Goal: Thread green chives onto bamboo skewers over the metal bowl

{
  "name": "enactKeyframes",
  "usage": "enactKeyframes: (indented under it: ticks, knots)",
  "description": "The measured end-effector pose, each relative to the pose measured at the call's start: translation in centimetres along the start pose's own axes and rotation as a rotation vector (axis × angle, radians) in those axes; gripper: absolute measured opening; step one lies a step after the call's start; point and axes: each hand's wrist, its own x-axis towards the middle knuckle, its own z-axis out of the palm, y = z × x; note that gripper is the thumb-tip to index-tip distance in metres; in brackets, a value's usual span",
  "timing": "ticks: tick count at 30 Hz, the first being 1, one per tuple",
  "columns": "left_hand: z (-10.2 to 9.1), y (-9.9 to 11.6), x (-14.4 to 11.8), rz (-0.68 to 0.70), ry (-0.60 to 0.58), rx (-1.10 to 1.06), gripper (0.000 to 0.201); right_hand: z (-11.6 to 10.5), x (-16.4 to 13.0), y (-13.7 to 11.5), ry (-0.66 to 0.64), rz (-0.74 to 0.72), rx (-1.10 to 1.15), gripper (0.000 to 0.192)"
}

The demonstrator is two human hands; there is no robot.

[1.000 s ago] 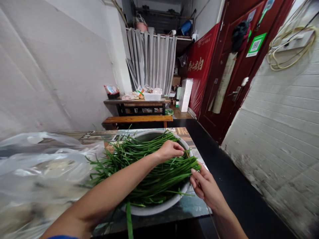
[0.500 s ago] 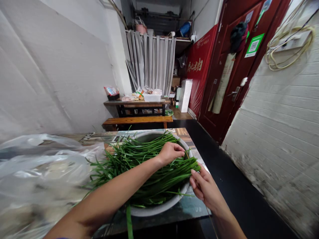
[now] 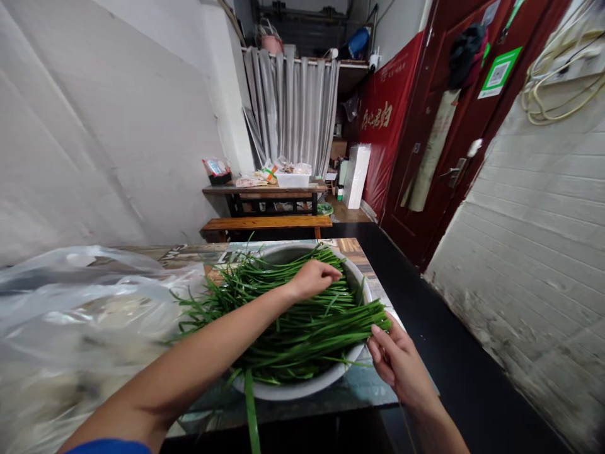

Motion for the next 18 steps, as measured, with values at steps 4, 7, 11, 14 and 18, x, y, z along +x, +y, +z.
enactKeyframes:
  ticks: [4,7,11,14,18]
  knots:
    - [-0.2,-2.9,2.1,0.027,-0.019,0.313,0.023,-0.2,-0.7,0.7,0.025,0.005,0.019,0.02]
    - [1.2,-4.3,3.3,0.1,-0.077,0.476,0.022,-0.2,-0.6,0.9,0.033,-0.002,0.014,0.02]
    - [2.4,-5.0,4.1,0.138,-0.066,0.656,0.019,-0.3,-0.3,0.8,0.031,-0.004,0.006,0.022]
    - [2.5,-5.0,4.2,0.126,-0.077,0.676,0.022,-0.3,-0.3,0.7,0.03,-0.006,0.002,0.021]
    - [2.4,-4.9,4.3,0.033,-0.077,0.598,0.024,-0.1,-0.3,0.6,0.023,-0.005,-0.007,0.017]
